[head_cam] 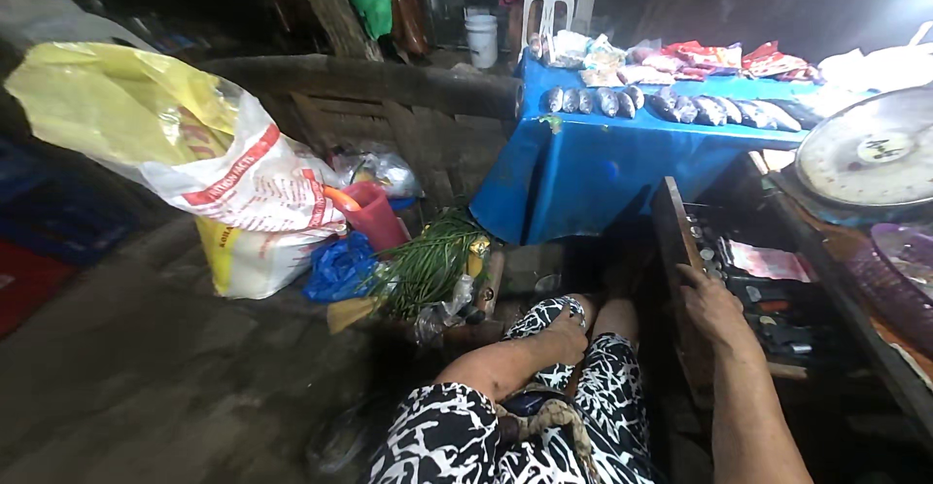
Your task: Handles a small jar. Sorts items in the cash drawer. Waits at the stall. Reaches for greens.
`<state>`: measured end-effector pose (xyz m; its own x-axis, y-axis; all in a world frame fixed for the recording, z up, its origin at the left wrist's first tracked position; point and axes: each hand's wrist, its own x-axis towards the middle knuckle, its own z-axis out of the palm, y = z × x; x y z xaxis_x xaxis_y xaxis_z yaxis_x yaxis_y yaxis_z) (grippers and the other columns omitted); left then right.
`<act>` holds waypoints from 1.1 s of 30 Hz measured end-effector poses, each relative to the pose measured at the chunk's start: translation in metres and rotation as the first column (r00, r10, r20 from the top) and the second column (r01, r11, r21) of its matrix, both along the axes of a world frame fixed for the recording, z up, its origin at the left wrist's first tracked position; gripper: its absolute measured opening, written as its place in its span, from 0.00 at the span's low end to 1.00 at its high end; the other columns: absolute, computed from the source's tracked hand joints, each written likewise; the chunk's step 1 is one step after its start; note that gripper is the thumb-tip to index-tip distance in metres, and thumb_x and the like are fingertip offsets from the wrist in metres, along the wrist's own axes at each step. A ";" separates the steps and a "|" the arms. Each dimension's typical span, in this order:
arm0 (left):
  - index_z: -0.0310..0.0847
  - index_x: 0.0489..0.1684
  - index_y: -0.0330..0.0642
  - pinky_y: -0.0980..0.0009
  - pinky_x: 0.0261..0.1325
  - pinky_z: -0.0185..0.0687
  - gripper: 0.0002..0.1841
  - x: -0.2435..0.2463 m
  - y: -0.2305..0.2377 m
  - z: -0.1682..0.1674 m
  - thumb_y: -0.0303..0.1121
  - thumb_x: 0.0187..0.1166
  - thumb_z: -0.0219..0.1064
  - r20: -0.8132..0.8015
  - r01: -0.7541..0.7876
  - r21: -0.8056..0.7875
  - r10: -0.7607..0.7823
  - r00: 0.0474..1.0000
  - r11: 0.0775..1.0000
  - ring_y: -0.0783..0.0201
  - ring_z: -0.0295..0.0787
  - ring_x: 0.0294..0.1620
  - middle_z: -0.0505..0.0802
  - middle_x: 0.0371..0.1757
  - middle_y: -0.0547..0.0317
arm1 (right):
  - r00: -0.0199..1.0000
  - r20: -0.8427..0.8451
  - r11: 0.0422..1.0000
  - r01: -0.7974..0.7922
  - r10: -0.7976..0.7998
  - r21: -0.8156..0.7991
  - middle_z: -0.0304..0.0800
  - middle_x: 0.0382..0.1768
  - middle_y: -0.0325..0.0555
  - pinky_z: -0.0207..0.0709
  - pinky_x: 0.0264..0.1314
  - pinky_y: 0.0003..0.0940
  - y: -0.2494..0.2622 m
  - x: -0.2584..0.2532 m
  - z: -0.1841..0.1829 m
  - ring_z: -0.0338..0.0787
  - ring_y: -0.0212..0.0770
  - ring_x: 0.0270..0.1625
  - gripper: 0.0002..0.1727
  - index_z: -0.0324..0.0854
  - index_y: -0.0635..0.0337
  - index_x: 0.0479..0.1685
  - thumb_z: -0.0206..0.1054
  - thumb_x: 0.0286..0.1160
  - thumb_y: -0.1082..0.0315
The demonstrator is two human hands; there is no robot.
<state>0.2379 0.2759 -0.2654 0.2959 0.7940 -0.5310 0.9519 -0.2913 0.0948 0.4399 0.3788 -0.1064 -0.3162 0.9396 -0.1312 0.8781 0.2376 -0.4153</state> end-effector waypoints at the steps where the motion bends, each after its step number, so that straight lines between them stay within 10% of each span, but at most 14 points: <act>1: 0.91 0.55 0.39 0.21 0.86 0.32 0.20 0.000 0.000 0.000 0.46 0.84 0.63 -0.004 0.001 -0.002 -0.001 1.000 1.000 0.34 0.55 0.90 0.83 0.77 0.44 | 1.000 0.006 1.000 0.002 -0.002 -0.003 0.73 0.81 0.62 0.54 0.82 0.77 0.000 0.000 0.001 0.74 0.66 0.81 0.26 0.71 0.38 0.86 0.54 0.90 0.66; 11: 0.91 0.55 0.40 0.23 0.87 0.31 0.19 0.000 0.000 -0.001 0.45 0.84 0.63 0.010 -0.013 0.000 0.013 1.000 1.000 0.35 0.56 0.90 0.84 0.76 0.45 | 0.999 -0.027 1.000 0.024 -0.024 0.006 0.70 0.84 0.61 0.52 0.84 0.77 0.001 0.000 -0.001 0.71 0.65 0.84 0.40 0.42 0.38 0.98 0.56 0.88 0.64; 33: 0.90 0.57 0.39 0.23 0.87 0.31 0.20 0.000 0.000 0.000 0.46 0.85 0.61 -0.001 0.002 -0.005 -0.002 1.000 1.000 0.35 0.54 0.91 0.83 0.78 0.44 | 0.998 -0.029 0.998 0.062 -0.062 -0.009 0.66 0.87 0.59 0.49 0.88 0.73 -0.003 -0.002 0.003 0.69 0.60 0.87 0.41 0.39 0.53 0.97 0.56 0.88 0.64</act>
<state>0.2380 0.2757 -0.2649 0.2974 0.7904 -0.5356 0.9513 -0.2930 0.0958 0.4378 0.3759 -0.1039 -0.2616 0.9563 -0.1307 0.8784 0.1798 -0.4427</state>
